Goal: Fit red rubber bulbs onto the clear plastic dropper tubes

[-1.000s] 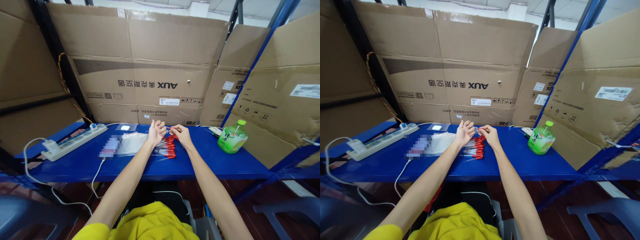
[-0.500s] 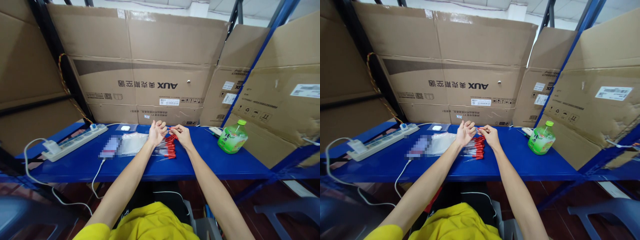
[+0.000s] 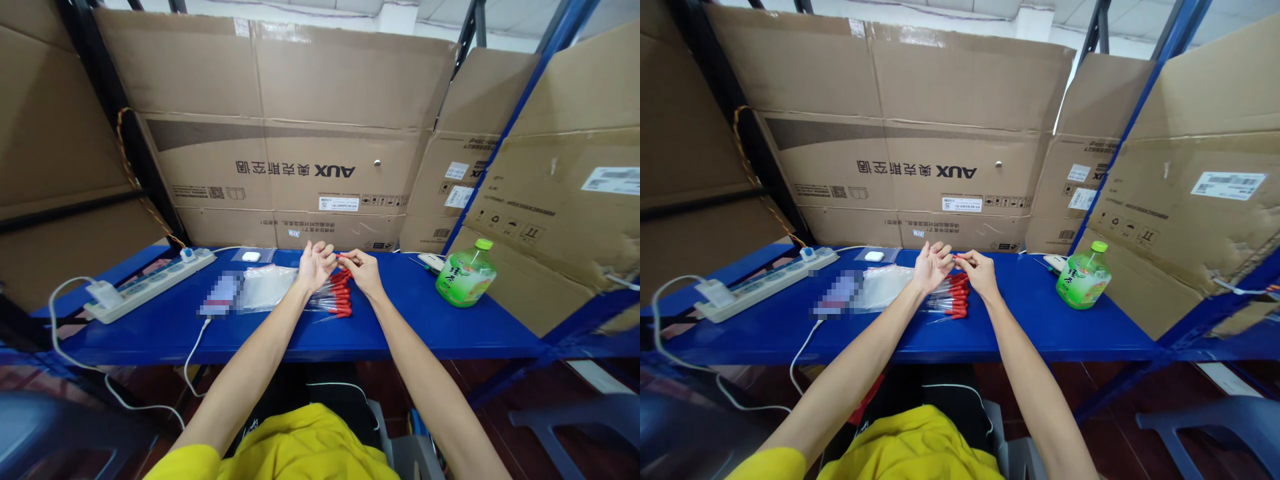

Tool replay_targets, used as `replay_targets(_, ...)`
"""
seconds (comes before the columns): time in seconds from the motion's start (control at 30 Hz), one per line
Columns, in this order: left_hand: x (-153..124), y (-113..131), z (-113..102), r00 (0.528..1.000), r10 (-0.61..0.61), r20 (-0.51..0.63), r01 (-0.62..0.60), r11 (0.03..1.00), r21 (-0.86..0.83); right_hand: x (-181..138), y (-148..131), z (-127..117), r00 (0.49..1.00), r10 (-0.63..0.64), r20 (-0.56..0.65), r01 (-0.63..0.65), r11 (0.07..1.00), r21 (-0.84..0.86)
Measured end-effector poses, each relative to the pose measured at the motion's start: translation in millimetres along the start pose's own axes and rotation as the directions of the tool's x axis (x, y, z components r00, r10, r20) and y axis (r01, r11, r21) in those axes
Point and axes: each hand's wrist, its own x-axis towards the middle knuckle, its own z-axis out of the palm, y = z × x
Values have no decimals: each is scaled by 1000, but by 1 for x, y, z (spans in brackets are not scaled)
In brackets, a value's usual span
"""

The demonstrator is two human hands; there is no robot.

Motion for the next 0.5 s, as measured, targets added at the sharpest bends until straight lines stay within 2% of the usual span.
replay_targets(0.2,4,-2,-4,999,43,-13,-42,999,14,1,4,2,1000,-15,-13,14,999,-39)
replay_targets(0.27,7,0,-8,997,52,-53,-45,993,113,2,4,1,1000,-1,-10,0,1000,-26)
replay_targets(0.33,11,3,-14,985,101,-136,-57,954,293,3,2,-4,999,34,31,-33,999,-32)
replay_targets(0.37,13,5,-18,966,170,-194,-76,906,415,3,1,-7,997,53,63,-50,997,-53)
replay_targets(0.4,15,8,-23,928,275,-253,-93,825,557,4,0,-11,993,69,99,-60,994,-88)
replay_targets(0.43,16,11,-29,863,410,-295,-88,697,711,4,-2,-15,988,78,132,-61,989,-132)
replay_targets(0.47,16,13,-35,797,533,-284,-36,512,858,4,-3,-19,984,82,157,-53,982,-179)
replay_targets(0.5,16,15,-41,776,593,-217,46,290,956,5,-4,-23,980,85,182,-43,974,-224)
